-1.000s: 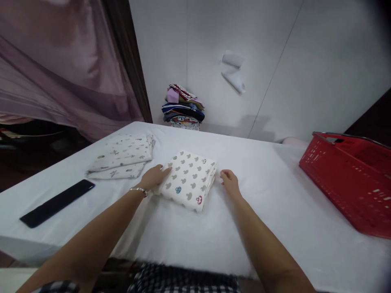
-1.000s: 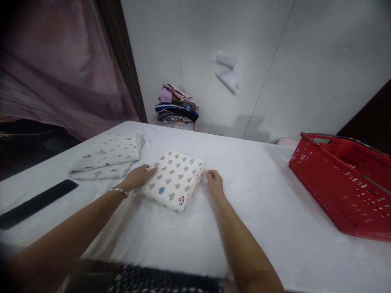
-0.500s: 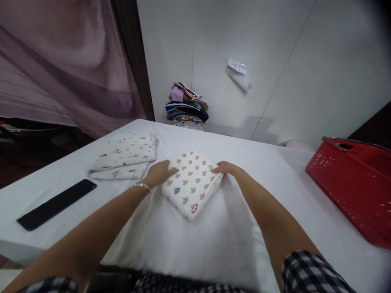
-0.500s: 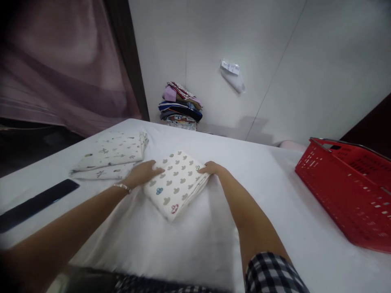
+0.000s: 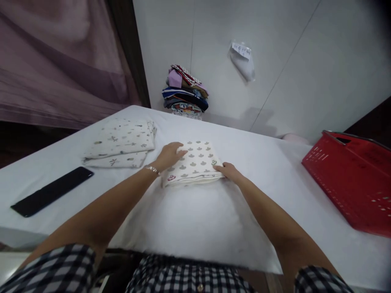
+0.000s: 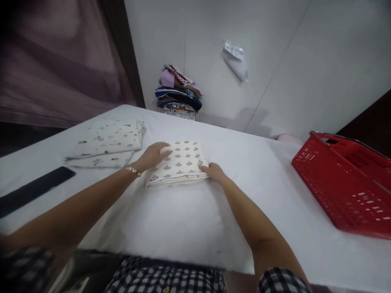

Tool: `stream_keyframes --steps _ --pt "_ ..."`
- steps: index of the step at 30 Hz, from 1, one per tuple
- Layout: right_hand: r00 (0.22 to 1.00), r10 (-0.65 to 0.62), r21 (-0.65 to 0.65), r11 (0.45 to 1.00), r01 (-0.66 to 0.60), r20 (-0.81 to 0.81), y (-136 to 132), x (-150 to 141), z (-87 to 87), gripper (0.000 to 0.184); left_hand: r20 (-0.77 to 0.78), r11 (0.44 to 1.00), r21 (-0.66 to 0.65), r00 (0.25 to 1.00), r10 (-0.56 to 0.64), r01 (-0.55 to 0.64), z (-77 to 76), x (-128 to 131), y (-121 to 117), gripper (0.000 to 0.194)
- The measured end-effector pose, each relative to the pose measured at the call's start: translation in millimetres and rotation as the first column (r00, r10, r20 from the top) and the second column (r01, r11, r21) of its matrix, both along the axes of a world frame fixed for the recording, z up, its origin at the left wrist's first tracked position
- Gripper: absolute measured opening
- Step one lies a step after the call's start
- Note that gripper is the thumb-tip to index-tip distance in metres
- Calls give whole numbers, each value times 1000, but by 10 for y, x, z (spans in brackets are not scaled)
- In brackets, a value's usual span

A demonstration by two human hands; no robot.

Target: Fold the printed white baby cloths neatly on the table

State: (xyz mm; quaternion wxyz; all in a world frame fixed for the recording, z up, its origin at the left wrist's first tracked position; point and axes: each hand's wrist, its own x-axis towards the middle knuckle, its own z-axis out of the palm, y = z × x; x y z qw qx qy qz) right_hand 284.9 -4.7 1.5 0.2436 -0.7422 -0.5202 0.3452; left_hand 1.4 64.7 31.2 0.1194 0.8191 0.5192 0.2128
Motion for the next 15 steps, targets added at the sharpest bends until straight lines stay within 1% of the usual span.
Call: stream_keyframes --steps 1,3,5,6,8,9,11,13,14,15 --pt "1000 -9 16 1000 8 16 11 -6 4 43 17 999 0 999 -35 35 -6 -44 -177 50" --pt "998 -31 38 999 29 46 40 -15 0 42 5 991 -16 991 -131 131 -59 -123 -510 52" --pt "999 -43 21 999 42 21 74 -23 -22 41 -42 976 -25 975 -217 216 -164 -181 -755 51" --pt "999 -44 1 999 44 -9 89 -28 -36 41 -61 971 -24 969 -239 238 -225 -202 -831 48" --pt "998 -42 -23 999 41 -40 104 -38 -60 43 -78 969 -12 966 -248 248 -333 -228 -898 43" --pt "999 -41 -20 999 41 -17 99 -43 -67 44 -78 970 1 967 -241 242 -371 -232 -902 41" --pt "994 -36 33 999 32 102 54 -54 -61 48 -71 975 22 973 -221 223 -409 -227 -889 41" --pt "973 -42 134 991 12 227 -39 -65 -36 53 -63 978 27 977 -204 206 -409 -210 -890 41" --pt "960 -47 214 977 -14 277 -101 -73 -20 54 -59 980 29 979 -197 199 -404 -199 -901 41" --pt "947 -40 307 950 -64 320 -168 -83 -7 51 -56 981 38 980 -189 192 -400 -186 -917 41"
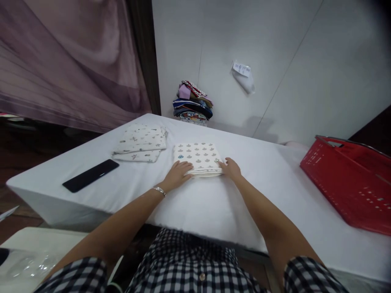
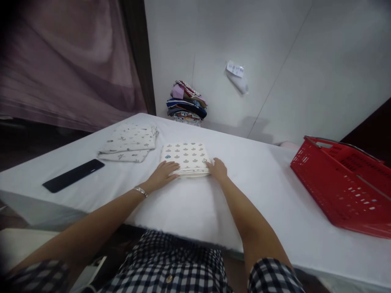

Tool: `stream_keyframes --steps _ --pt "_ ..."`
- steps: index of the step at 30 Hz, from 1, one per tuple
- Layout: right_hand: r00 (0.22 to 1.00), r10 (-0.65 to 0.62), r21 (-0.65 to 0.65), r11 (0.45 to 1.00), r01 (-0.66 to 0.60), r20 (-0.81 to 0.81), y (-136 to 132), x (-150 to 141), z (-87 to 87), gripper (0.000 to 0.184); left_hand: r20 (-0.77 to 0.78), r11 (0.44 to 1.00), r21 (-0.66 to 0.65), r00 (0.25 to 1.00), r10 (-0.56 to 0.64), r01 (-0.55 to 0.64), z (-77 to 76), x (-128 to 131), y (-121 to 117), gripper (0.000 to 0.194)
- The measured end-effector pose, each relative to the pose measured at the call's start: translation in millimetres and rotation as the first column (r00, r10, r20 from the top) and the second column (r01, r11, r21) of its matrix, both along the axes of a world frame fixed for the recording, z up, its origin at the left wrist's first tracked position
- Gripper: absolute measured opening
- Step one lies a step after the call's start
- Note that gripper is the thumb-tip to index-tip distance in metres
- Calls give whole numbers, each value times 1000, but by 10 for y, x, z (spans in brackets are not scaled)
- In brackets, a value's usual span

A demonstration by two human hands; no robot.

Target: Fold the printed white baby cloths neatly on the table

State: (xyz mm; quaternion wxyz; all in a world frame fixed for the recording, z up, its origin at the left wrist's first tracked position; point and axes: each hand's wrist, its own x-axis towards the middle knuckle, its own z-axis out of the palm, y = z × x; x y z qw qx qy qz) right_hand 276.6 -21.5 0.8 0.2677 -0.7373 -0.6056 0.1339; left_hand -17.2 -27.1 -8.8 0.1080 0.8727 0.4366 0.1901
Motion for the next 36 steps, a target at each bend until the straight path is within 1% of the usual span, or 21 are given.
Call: stream_keyframes --steps 1,2,3,4,5,6,7,9,12,17,20,23,25,29,34,36 --pt "997 62 98 993 -67 50 -69 -14 9 46 3 1000 17 1000 3 -4 1 14 -20 41" --pt "983 147 178 970 -165 110 -135 -34 11 41 5 999 41 1000 2 -2 -2 31 -39 41" --pt "954 242 223 934 -279 179 -195 -58 8 38 5 998 68 1000 -4 3 -7 49 -55 41" --pt "911 331 230 893 -387 247 -244 -86 -2 36 3 996 93 1000 -12 12 -13 70 -66 41" --pt "864 399 210 857 -471 307 -280 -115 -16 36 2 993 115 1000 -22 21 -19 92 -71 40" --pt "825 438 182 834 -521 357 -303 -145 -33 37 5 991 131 1000 -26 25 -21 113 -71 38" --pt "799 450 159 824 -544 399 -313 -171 -49 37 14 990 142 1000 -23 20 -19 135 -68 36" --pt "775 438 134 827 -546 455 -299 -206 -77 35 36 989 151 999 -5 -1 -3 171 -56 33" --pt "750 437 111 825 -554 496 -243 -214 -97 30 59 988 149 998 21 -29 19 208 -54 31" --pt "726 455 93 812 -575 516 -213 -183 -120 30 44 980 195 998 42 -49 -24 233 -98 29" --pt "717 472 121 787 -605 513 -243 -163 -149 31 35 977 211 999 36 -42 -46 237 -118 28" --pt "701 485 160 752 -639 522 -260 -140 -186 34 24 979 195 998 53 -57 -29 260 -123 29" --pt "701 479 175 747 -642 528 -246 -127 -209 35 16 978 195 998 69 -70 -7 296 -121 32" --pt "711 471 203 741 -640 522 -168 -114 -237 32 13 974 215 998 66 -67 15 385 -110 31" --pt "725 463 251 726 -641 511 -97 -110 -242 30 34 973 217 997 66 -72 -42 422 -108 30" --pt "732 459 259 729 -634 503 -94 -113 -255 29 35 972 224 997 69 -75 -65 419 -116 29"
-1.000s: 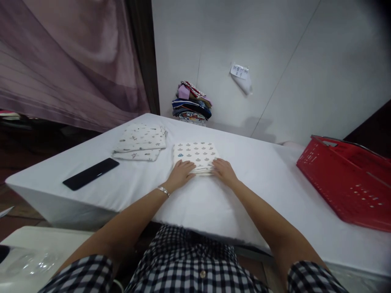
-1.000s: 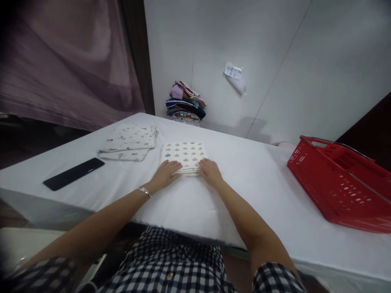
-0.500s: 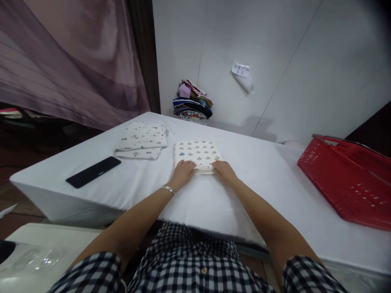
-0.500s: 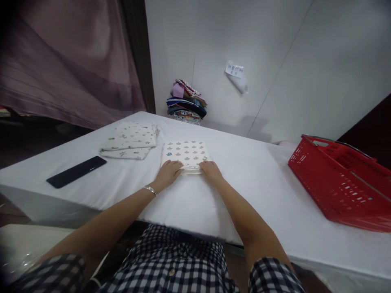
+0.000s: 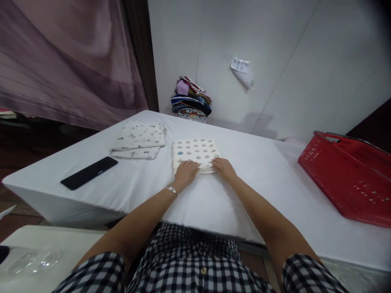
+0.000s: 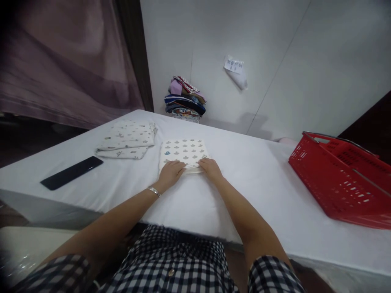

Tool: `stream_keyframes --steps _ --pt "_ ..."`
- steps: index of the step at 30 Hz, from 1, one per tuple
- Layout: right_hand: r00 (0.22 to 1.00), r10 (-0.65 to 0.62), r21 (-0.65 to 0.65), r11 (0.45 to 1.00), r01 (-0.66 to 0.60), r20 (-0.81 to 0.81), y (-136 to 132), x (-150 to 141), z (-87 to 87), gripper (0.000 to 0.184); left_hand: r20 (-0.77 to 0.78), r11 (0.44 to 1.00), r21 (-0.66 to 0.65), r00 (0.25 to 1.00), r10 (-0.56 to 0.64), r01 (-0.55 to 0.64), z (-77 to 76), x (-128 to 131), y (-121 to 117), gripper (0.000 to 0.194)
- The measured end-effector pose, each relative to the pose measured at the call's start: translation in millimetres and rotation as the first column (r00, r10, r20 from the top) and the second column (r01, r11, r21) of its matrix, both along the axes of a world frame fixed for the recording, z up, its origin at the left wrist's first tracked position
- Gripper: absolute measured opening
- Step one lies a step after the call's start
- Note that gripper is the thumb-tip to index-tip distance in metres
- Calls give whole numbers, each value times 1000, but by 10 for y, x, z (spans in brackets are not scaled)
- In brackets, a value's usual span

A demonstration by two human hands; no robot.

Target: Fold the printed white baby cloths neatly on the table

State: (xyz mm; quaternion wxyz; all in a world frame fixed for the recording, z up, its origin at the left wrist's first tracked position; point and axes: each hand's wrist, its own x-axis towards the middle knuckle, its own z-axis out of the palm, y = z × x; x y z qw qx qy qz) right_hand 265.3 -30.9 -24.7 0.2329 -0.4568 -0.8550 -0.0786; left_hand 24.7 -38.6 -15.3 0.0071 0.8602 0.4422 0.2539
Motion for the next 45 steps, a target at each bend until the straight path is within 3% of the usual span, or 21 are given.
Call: stream_keyframes --steps 8,15,21,25,28,35,45 --pt "999 -16 -17 1000 15 -35 1 -8 -1 28 -58 999 -40 998 -3 1 97 95 19 28" --pt "995 -47 175 983 61 -85 -252 -118 -62 23 -114 985 -129 988 103 -118 228 131 66 30" --pt "981 -172 22 985 171 86 -365 -305 -51 27 -122 980 -143 985 119 -136 206 131 77 34" --pt "947 -244 -90 960 267 208 -316 -419 119 28 -42 974 -199 994 104 -110 200 99 95 35" --pt "939 -229 -118 957 265 256 -300 -457 192 27 71 969 -230 991 109 -90 221 -1 124 38" --pt "921 -160 -122 969 215 355 -322 -451 202 27 205 964 -213 957 205 -161 167 -329 244 33" --pt "876 -210 -150 942 300 433 -341 -563 208 34 335 950 -263 907 254 -169 74 -402 337 30"
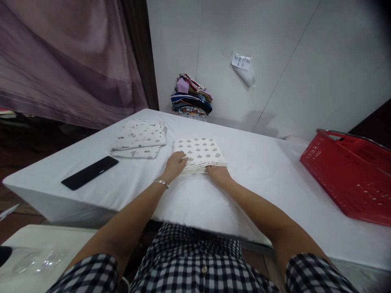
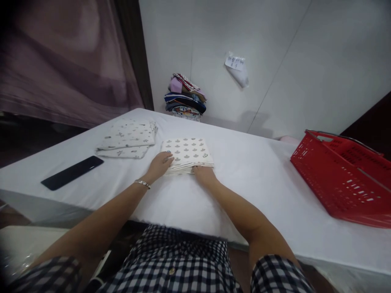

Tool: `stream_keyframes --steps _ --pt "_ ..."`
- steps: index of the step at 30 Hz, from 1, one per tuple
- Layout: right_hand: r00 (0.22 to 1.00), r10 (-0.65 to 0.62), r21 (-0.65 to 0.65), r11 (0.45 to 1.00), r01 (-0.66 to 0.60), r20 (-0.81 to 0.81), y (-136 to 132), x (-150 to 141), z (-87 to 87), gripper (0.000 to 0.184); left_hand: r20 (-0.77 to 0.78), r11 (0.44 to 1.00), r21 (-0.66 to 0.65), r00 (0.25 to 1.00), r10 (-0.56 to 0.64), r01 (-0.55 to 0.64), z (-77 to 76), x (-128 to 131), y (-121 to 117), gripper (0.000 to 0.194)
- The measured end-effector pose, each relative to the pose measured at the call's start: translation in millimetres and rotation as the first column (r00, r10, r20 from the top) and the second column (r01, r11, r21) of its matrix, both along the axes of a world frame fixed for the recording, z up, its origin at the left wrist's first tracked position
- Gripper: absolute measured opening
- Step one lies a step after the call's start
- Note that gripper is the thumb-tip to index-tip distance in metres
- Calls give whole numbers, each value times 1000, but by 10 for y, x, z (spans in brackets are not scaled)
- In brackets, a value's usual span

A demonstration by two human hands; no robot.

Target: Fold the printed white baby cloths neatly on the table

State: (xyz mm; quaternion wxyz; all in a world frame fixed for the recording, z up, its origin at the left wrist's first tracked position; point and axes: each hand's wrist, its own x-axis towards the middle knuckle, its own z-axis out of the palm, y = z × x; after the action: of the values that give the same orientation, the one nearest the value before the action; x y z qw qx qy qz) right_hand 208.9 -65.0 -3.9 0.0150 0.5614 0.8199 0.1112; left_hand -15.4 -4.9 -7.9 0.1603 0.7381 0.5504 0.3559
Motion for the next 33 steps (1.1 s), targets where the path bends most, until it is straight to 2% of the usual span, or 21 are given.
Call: stream_keyframes --steps 4,9,15,20,23,29,33 --pt "999 -8 -40 999 9 37 40 -79 6 31 36 996 -59 997 64 -62 -11 -45 120 31" --pt "998 5 -65 998 -1 67 128 -139 -2 28 -12 977 -160 990 141 -141 -24 -51 306 38" --pt "997 71 -68 995 -69 33 36 -45 -69 28 -70 962 -229 988 136 -149 -49 -21 425 42" --pt "999 27 -50 998 -27 17 3 -54 -105 26 -77 965 -214 988 137 -150 -97 -21 416 45" --pt "1000 11 -38 999 -10 23 6 -145 -65 27 -74 966 -205 987 143 -155 -126 -21 399 46" --pt "997 78 -46 996 -77 22 -17 -410 80 31 -86 966 -195 984 156 -170 -141 5 411 45" --pt "995 101 -66 993 -100 19 47 -623 112 29 -82 965 -204 985 153 -167 -122 16 430 46"
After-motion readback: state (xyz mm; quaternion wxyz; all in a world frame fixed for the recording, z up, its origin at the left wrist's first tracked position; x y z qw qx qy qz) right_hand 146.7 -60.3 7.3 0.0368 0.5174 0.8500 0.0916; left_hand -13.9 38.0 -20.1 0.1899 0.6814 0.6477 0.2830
